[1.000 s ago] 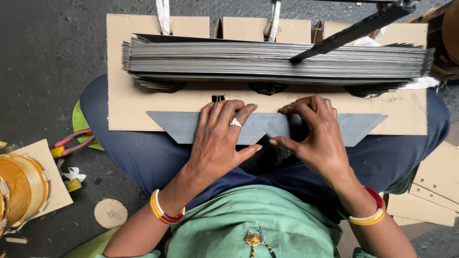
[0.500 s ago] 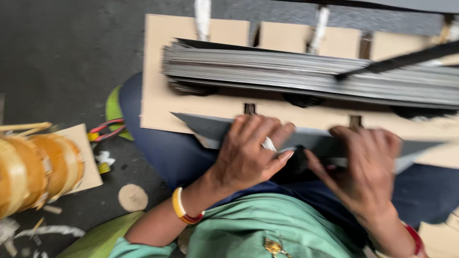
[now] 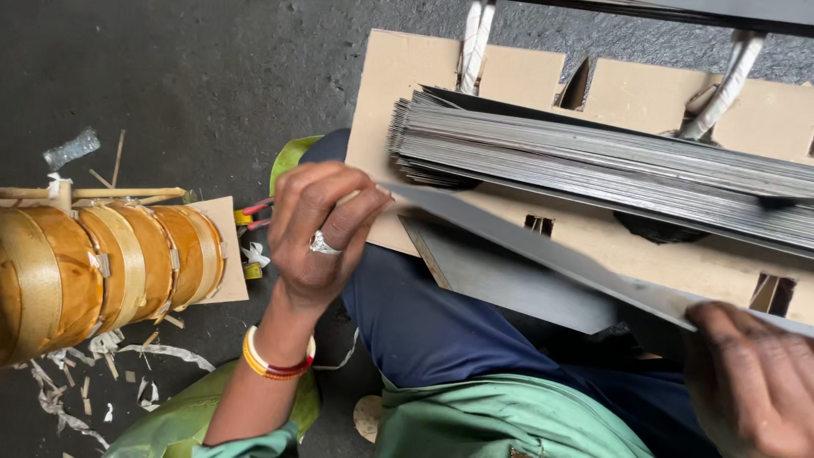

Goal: The person sits on the floor and repeatedly picks up individual metal sheets from a pile, aligns them, and places them into a cardboard jig. The person continues this stacking process throughout the clip.

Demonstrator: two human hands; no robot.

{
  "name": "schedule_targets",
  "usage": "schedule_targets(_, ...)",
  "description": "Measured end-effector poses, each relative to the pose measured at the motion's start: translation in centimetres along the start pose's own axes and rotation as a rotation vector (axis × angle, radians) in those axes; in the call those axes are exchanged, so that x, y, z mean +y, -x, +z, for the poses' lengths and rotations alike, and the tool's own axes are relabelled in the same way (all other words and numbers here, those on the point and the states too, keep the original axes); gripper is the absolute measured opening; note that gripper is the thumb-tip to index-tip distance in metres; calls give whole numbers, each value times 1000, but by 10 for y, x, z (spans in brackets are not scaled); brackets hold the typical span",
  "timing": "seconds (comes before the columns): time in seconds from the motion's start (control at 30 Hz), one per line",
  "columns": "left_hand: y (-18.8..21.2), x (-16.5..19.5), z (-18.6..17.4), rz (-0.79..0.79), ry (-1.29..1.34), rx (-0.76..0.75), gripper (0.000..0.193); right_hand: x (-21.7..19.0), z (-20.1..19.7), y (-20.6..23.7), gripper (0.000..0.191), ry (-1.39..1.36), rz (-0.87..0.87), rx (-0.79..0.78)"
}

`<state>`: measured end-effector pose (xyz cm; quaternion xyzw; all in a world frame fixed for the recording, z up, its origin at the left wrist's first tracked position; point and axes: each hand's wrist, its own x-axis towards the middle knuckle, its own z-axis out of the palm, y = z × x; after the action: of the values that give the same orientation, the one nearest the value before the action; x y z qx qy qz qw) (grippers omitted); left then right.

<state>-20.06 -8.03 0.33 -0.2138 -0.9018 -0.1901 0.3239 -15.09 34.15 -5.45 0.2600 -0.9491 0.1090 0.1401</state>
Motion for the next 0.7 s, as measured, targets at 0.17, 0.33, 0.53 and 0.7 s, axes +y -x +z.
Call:
schedule_targets(0.17, -25, -9, 0, 51, -46, 35, 29, -5, 7, -14, 16, -40, 65, 116)
schedule_targets(0.33, -29, -12, 2, 29, -50, 2, 30, -3, 9, -33, 19, 7, 43, 97)
schedule_targets(0.53, -24, -13, 1, -22, -45, -5, 21, -8, 5, -51, 21, -12, 45, 161)
schedule_targets(0.7, -25, -10, 1, 82, -114, 60, 17, -23, -11, -61, 14, 118, -98, 230)
